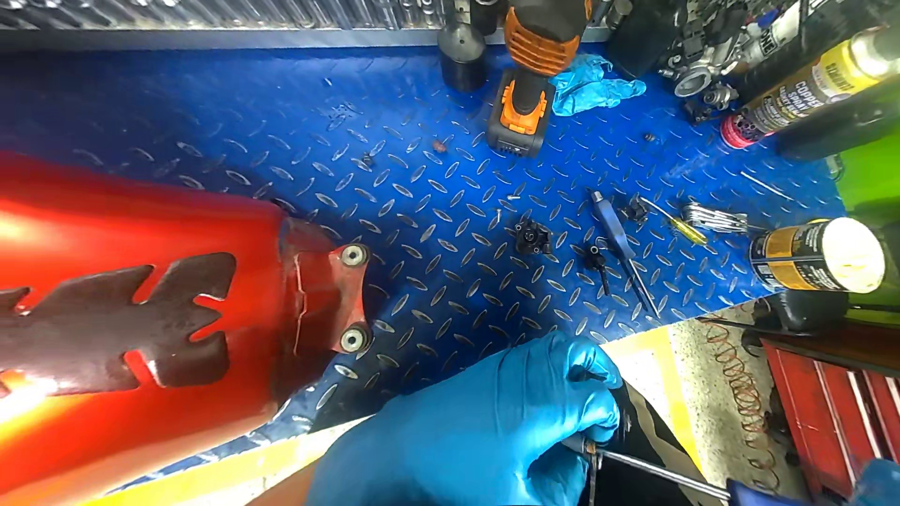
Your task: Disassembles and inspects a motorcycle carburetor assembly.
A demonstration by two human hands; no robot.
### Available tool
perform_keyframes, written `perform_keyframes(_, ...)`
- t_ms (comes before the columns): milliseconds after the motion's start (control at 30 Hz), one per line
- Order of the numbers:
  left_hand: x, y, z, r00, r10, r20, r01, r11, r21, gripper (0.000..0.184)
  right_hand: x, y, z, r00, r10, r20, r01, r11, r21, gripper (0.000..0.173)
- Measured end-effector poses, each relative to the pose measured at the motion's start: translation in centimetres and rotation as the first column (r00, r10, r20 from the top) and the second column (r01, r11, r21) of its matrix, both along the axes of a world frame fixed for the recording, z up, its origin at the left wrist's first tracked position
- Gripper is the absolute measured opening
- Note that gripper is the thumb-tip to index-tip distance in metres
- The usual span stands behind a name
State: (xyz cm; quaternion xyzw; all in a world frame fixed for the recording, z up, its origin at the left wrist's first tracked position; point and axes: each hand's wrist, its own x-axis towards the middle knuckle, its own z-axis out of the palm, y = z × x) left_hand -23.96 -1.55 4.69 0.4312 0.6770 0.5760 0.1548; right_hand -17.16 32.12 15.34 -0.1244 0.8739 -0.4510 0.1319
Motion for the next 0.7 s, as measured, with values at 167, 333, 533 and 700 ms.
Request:
perform_keyframes(167,-0.4,0.0,0.5,0.999,-0.021,0.047,0.022,1.000,-0.017,0.016,-0.7,0.0,-0.1,0.999,0.038,0.013,-0.038,0.999,-0.027,0.043)
perform_keyframes(333,-0.6,0.1,0.6,0.995,-0.022,0.096,0.025,0.999,-0.025,0.016,-0.1,0.7,-0.3,0.999,0.010,-0.048,-0.006,0.997,0.077,0.045)
perform_keyframes(533,-1.2,0.4,0.7,0.986,-0.041,0.160,0.051,0.997,-0.061,0.017,-0.7,0.4,-1.0,0.997,0.007,0.071,0.000,0.994,-0.111,0.029)
perform_keyframes(700,-1.7,1.4,0.5,0.960,-0.005,0.281,0.006,1.000,-0.003,0.034,-0.7,1.0,-1.8,0.997,-0.058,-0.057,0.061,0.997,0.051,0.045)
